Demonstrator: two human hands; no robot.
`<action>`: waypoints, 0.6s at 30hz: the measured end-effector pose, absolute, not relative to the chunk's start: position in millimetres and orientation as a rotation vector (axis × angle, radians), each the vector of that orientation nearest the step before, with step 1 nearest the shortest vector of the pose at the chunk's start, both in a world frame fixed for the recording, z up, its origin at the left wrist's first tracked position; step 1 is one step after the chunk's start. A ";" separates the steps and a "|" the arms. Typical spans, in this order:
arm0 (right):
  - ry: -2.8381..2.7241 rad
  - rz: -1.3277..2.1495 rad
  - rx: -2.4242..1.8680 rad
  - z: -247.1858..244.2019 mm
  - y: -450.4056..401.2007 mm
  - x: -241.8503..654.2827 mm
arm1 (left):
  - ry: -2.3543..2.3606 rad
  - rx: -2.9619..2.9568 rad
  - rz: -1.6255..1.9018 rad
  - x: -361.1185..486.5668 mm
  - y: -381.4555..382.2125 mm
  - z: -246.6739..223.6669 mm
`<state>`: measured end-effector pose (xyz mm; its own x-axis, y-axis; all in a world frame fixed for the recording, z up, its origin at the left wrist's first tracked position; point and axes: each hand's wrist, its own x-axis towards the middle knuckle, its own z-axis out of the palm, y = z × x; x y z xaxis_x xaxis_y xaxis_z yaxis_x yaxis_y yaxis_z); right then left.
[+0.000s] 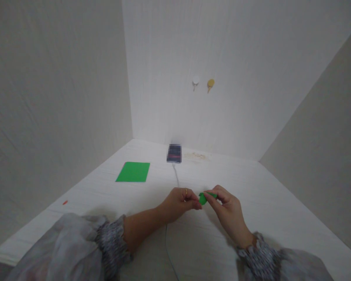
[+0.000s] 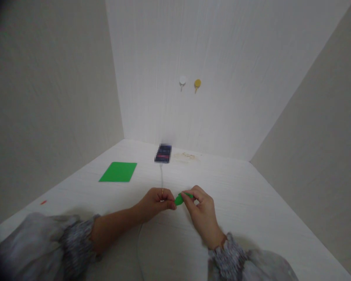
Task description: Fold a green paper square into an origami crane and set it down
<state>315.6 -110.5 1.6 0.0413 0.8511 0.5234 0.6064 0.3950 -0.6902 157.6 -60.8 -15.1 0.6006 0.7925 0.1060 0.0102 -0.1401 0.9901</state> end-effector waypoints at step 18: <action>-1.870 0.263 -1.254 0.3 -116.2 306.1 | 0.441 1.211 0.773 164.5 -56.1 -28.7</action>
